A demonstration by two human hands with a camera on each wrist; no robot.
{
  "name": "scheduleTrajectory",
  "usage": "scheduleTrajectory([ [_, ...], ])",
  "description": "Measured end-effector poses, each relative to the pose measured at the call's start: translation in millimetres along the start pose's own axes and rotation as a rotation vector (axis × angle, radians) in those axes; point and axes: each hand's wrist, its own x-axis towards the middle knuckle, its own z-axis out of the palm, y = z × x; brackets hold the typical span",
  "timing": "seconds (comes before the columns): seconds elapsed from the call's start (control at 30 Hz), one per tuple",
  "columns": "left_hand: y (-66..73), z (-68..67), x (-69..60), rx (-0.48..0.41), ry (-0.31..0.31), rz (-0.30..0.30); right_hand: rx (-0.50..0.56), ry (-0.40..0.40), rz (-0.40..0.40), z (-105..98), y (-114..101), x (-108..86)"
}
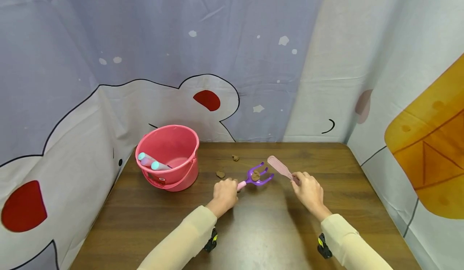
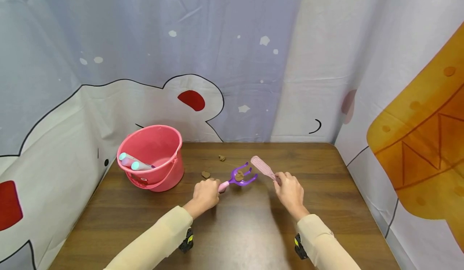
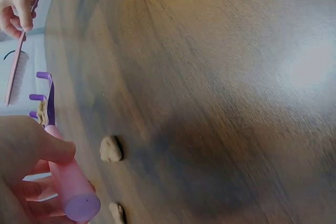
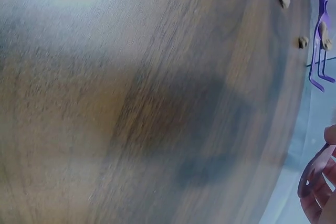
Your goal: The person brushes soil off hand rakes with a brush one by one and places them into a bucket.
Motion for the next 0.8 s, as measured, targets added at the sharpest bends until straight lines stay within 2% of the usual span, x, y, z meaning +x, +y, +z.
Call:
scheduleTrajectory([
  [0.2,-10.7,-5.0,-8.6,0.003,0.030,0.017,0.024,0.018,-0.034,2.4,-11.0,2.0],
  [0.37,-17.3,-9.4,-12.3,-0.013,0.020,0.002,0.043,0.012,-0.037,4.1,-21.1,5.2],
  [0.53,-19.6,-13.2,-13.9,-0.024,0.008,-0.013,0.057,0.004,-0.037,5.4,-32.5,10.0],
  [0.8,-21.5,-15.6,-17.0,-0.026,0.036,0.004,0.080,-0.018,-0.058,8.3,-55.4,10.9],
])
